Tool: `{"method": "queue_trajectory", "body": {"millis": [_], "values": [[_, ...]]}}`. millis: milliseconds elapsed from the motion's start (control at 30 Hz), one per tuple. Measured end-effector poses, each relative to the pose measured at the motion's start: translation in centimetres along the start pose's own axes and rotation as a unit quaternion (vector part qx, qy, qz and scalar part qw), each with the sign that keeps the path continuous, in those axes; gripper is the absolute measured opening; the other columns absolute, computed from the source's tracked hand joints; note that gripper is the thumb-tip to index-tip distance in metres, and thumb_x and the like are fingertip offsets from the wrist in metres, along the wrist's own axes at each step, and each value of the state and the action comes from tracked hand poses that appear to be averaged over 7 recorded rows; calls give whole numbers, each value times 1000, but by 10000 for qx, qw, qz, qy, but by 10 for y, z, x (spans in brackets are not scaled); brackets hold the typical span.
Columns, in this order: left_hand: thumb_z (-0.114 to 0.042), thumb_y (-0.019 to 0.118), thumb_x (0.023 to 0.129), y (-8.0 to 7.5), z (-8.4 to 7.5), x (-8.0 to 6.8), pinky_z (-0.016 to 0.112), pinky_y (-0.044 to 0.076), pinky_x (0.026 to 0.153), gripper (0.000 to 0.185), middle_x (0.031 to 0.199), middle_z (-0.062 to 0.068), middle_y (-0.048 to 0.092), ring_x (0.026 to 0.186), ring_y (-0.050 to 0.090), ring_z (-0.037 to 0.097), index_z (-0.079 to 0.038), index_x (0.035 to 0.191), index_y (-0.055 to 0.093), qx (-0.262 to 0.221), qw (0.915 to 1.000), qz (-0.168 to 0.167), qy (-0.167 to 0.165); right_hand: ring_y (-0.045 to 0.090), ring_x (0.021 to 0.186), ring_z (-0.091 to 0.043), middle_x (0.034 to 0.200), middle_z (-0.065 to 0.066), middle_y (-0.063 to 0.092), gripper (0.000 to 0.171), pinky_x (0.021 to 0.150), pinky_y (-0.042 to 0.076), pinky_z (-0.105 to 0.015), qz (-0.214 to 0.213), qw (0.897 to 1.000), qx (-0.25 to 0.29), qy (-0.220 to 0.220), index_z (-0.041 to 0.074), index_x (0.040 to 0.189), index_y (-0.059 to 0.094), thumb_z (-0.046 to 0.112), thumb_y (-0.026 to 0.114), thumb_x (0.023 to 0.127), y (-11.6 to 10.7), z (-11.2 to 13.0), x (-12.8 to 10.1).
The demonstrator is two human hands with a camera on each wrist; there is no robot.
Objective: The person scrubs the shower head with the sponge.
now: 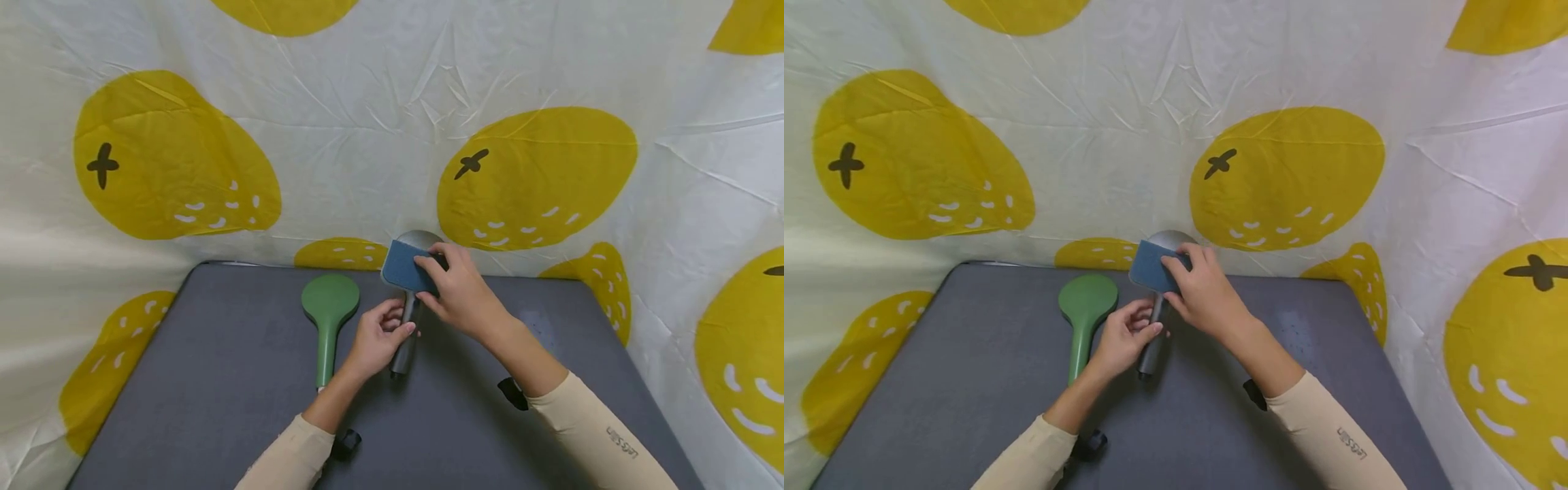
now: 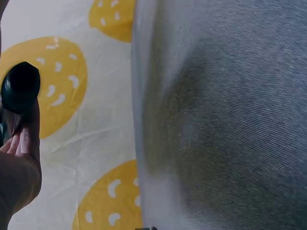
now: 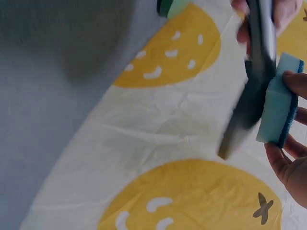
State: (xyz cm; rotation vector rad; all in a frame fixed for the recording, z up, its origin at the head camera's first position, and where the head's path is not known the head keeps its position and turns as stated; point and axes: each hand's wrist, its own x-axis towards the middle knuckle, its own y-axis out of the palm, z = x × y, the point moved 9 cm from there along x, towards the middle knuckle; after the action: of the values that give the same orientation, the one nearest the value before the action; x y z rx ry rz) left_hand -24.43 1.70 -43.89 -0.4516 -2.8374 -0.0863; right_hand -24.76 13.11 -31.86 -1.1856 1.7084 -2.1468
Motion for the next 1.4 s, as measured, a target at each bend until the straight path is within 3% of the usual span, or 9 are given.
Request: {"method": "queue_trajectory", "body": {"millis": [133,333,400,567,733,867,1133,1233,1400], "values": [[4,66,98,-4,-4,-1,32,64,80,36,113,38,67,90,73,49,13,131,57,-315,9995,62,-3,51,119,-44,135,-27,51,60,98,53,-54,-171,9997,146,107,1,132,61,25,88,84,2,11,-18],[3,68,96,-11,-5,-4,22,59,80,39,114,31,70,96,73,30,11,133,58,79,9999,-81,-38,50,122,-44,134,-28,50,63,94,54,-54,-606,9976,299,141,-1,130,61,21,92,79,2,19,-41],[4,66,97,-10,-5,-5,22,59,83,42,117,32,69,97,73,33,11,136,55,-101,9999,22,-101,49,122,-44,135,-28,50,64,93,53,-54,-714,9968,315,193,-1,130,60,19,93,78,2,18,-47],[3,55,104,-5,-4,-4,28,61,87,45,127,37,62,95,74,37,10,146,43,-700,9965,422,-158,49,120,-47,134,-31,50,64,93,52,-56,-1053,9931,413,308,-3,130,59,14,92,77,-2,4,-51],[-1,49,107,-2,-5,-3,29,61,91,44,128,40,59,93,74,17,9,149,37,-842,9933,779,-105,51,119,-48,135,-32,49,65,92,53,-57,-1215,9895,658,421,-5,132,57,9,91,78,-11,-17,-47],[-1,47,108,-1,-4,-4,30,60,93,44,129,40,59,93,74,12,8,150,36,-860,9923,877,-178,49,125,-44,138,-30,46,67,97,52,-56,-1134,9854,994,795,-5,137,53,7,88,81,-15,-41,-41],[-1,43,109,1,1,-5,35,61,94,45,129,37,60,98,74,23,6,152,35,-815,9928,765,-435,48,128,-40,140,-27,45,66,107,46,-56,-1140,9770,1229,1319,-3,140,51,11,85,86,-19,-65,-39],[-1,42,109,1,1,-5,34,59,96,44,127,38,61,100,73,26,7,152,36,-781,9943,620,-366,48,128,-41,138,-28,45,67,105,46,-56,-1176,9784,1176,1226,-5,139,52,10,86,84,-17,-60,-39],[-3,41,110,2,3,-4,25,56,92,42,123,41,61,94,70,12,9,150,36,-940,9945,333,-320,48,124,-43,135,-30,46,70,97,50,-55,-1270,9846,934,757,-6,136,54,9,91,78,-8,-40,-42]]}}
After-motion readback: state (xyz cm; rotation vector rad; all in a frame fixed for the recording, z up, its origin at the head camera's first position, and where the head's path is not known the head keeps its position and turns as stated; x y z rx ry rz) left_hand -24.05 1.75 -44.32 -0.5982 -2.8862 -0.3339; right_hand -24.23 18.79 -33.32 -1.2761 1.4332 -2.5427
